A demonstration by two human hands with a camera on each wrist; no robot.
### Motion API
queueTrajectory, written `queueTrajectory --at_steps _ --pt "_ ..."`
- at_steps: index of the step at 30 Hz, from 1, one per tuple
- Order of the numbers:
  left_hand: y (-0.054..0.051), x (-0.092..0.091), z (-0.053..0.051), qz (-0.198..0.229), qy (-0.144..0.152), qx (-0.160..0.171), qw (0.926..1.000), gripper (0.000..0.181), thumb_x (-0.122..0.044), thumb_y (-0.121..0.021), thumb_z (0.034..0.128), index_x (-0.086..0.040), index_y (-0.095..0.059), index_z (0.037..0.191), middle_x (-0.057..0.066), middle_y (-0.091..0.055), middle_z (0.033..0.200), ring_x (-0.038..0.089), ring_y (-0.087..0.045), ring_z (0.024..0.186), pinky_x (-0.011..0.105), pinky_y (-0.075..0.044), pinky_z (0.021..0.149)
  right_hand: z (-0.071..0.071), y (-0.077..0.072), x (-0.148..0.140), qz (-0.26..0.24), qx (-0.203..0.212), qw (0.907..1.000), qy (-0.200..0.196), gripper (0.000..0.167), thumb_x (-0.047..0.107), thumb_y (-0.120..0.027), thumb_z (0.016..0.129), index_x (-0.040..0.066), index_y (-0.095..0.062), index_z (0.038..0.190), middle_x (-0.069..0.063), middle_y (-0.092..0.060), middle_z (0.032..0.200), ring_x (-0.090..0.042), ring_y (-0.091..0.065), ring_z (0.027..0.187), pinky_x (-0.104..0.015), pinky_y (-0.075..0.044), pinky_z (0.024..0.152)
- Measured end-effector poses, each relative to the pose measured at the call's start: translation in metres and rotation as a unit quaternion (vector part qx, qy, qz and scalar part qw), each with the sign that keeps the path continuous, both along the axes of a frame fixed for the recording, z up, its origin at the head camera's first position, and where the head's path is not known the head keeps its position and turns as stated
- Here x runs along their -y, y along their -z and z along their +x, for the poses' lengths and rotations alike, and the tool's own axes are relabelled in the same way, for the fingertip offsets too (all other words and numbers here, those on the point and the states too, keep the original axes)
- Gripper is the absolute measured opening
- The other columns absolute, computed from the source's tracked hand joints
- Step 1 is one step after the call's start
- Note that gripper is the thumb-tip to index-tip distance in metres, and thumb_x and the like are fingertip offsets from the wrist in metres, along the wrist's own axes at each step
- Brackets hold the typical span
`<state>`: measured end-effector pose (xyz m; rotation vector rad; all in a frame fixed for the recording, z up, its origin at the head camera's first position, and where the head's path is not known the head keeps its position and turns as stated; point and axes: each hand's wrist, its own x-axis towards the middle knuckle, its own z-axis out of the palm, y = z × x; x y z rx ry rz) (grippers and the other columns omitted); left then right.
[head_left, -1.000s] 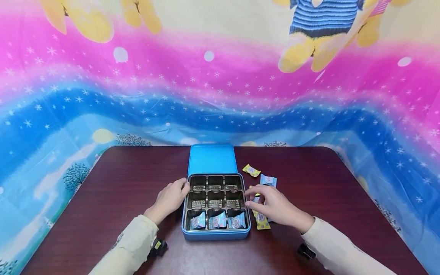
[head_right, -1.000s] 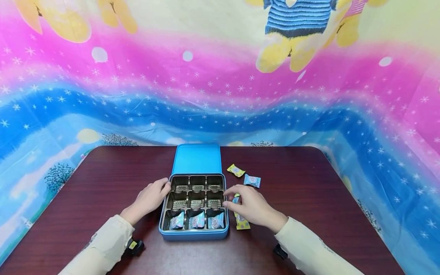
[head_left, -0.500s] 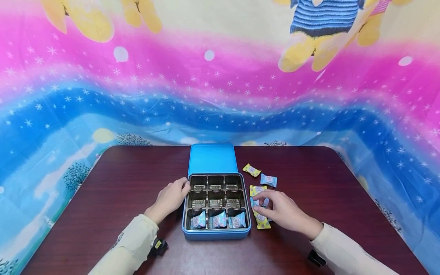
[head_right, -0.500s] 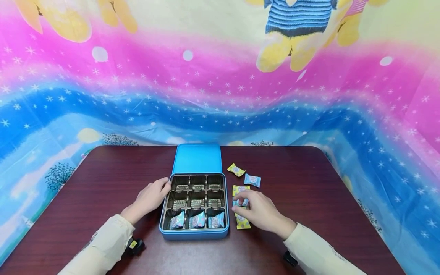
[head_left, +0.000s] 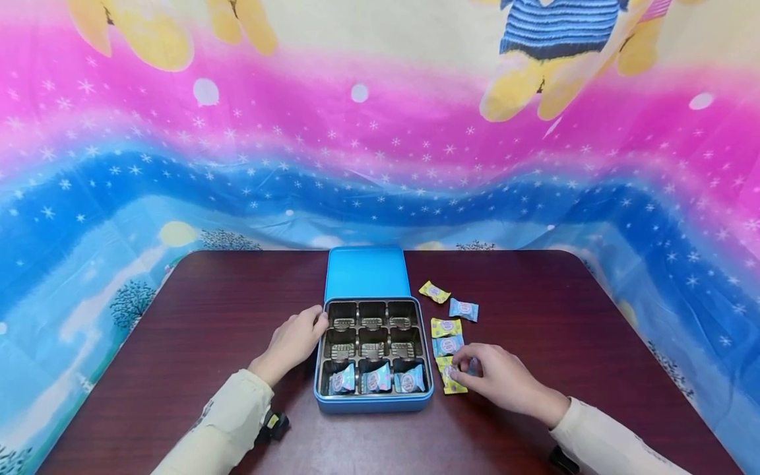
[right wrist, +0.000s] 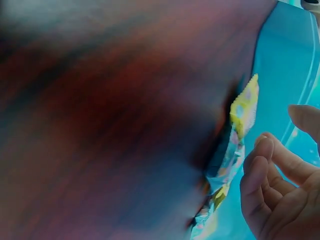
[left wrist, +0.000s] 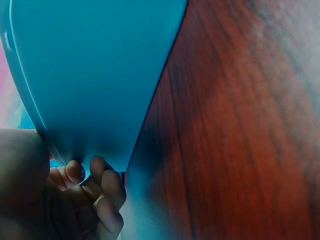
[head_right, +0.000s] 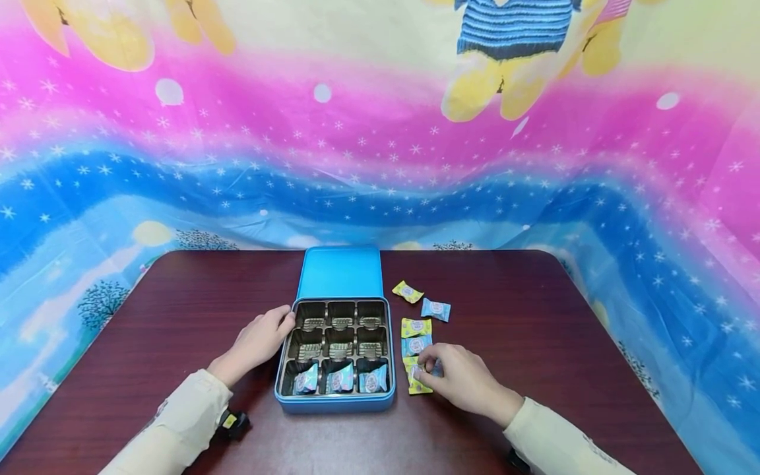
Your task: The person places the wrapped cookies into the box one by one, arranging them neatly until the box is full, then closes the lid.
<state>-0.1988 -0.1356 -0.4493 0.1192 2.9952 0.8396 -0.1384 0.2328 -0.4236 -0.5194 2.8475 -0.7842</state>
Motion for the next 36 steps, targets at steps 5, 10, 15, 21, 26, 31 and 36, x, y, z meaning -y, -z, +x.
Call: queueTrajectory --at_steps 5,10,15,21,26,31,36 --pt "0.001 0.001 -0.001 -0.004 -0.001 0.001 1.0000 0.025 -0.031 -0.041 0.1037 -0.017 -0.053 0.086 0.002 -0.048 0.069 0.019 -0.046 0.063 0.035 -0.034 0.058 0.003 0.004 -0.003 0.021 -0.012 0.9997 0.000 0.007 0.030 -0.074 0.089 0.029 -0.068 0.088 0.017 -0.058 0.077 0.002 -0.047 0.060 -0.023 -0.040 0.057" --pt "0.001 0.001 -0.001 -0.006 0.000 0.002 1.0000 0.025 -0.031 -0.041 0.1038 -0.017 -0.052 0.086 0.002 -0.048 0.069 0.019 -0.046 0.063 0.035 -0.034 0.058 0.006 0.010 -0.002 0.056 -0.028 0.9980 0.008 0.011 0.033 -0.076 0.087 0.030 -0.066 0.085 0.017 -0.054 0.074 0.002 -0.044 0.059 -0.023 -0.038 0.057" --pt "0.000 0.001 -0.001 -0.004 0.000 0.003 1.0000 0.026 -0.031 -0.041 0.1038 -0.017 -0.052 0.085 0.002 -0.046 0.068 0.019 -0.045 0.062 0.035 -0.033 0.057 0.008 0.013 0.002 0.097 -0.058 0.9931 0.029 0.018 0.040 -0.080 0.082 0.028 -0.068 0.088 0.016 -0.054 0.073 0.003 -0.043 0.061 -0.024 -0.038 0.057" --pt "-0.001 0.000 0.000 -0.006 -0.001 0.001 1.0000 0.026 -0.031 -0.041 0.1037 -0.017 -0.052 0.085 0.002 -0.046 0.068 0.019 -0.045 0.063 0.035 -0.034 0.058 0.010 0.013 0.010 0.147 -0.076 0.9854 0.039 0.033 0.053 -0.082 0.075 0.025 -0.069 0.087 0.014 -0.053 0.066 -0.001 -0.042 0.059 -0.027 -0.035 0.053" --pt "0.000 0.000 -0.001 -0.007 -0.001 -0.001 1.0000 0.025 -0.031 -0.041 0.1037 -0.017 -0.052 0.086 0.002 -0.047 0.069 0.020 -0.047 0.064 0.035 -0.035 0.059 0.010 0.013 0.014 0.173 -0.080 0.9808 0.042 0.036 0.055 -0.082 0.073 0.025 -0.064 0.078 0.013 -0.052 0.062 -0.004 -0.042 0.056 -0.030 -0.034 0.050" --pt "0.001 0.001 -0.001 -0.005 0.000 0.000 1.0000 0.025 -0.031 -0.041 0.1036 -0.017 -0.052 0.086 0.002 -0.046 0.069 0.019 -0.046 0.063 0.035 -0.034 0.058 0.010 0.013 0.013 0.177 -0.087 0.9795 0.038 0.029 0.046 -0.084 0.074 0.025 -0.066 0.083 0.014 -0.050 0.062 -0.003 -0.042 0.056 -0.030 -0.034 0.050" --pt "0.001 0.001 -0.001 -0.004 0.000 0.000 1.0000 0.025 -0.031 -0.041 0.1035 -0.017 -0.052 0.085 0.002 -0.046 0.068 0.019 -0.046 0.063 0.035 -0.034 0.059 0.009 0.014 0.009 0.178 -0.079 0.9801 0.035 0.033 0.041 -0.085 0.074 0.024 -0.070 0.098 0.015 -0.051 0.065 -0.002 -0.043 0.059 -0.029 -0.035 0.052"
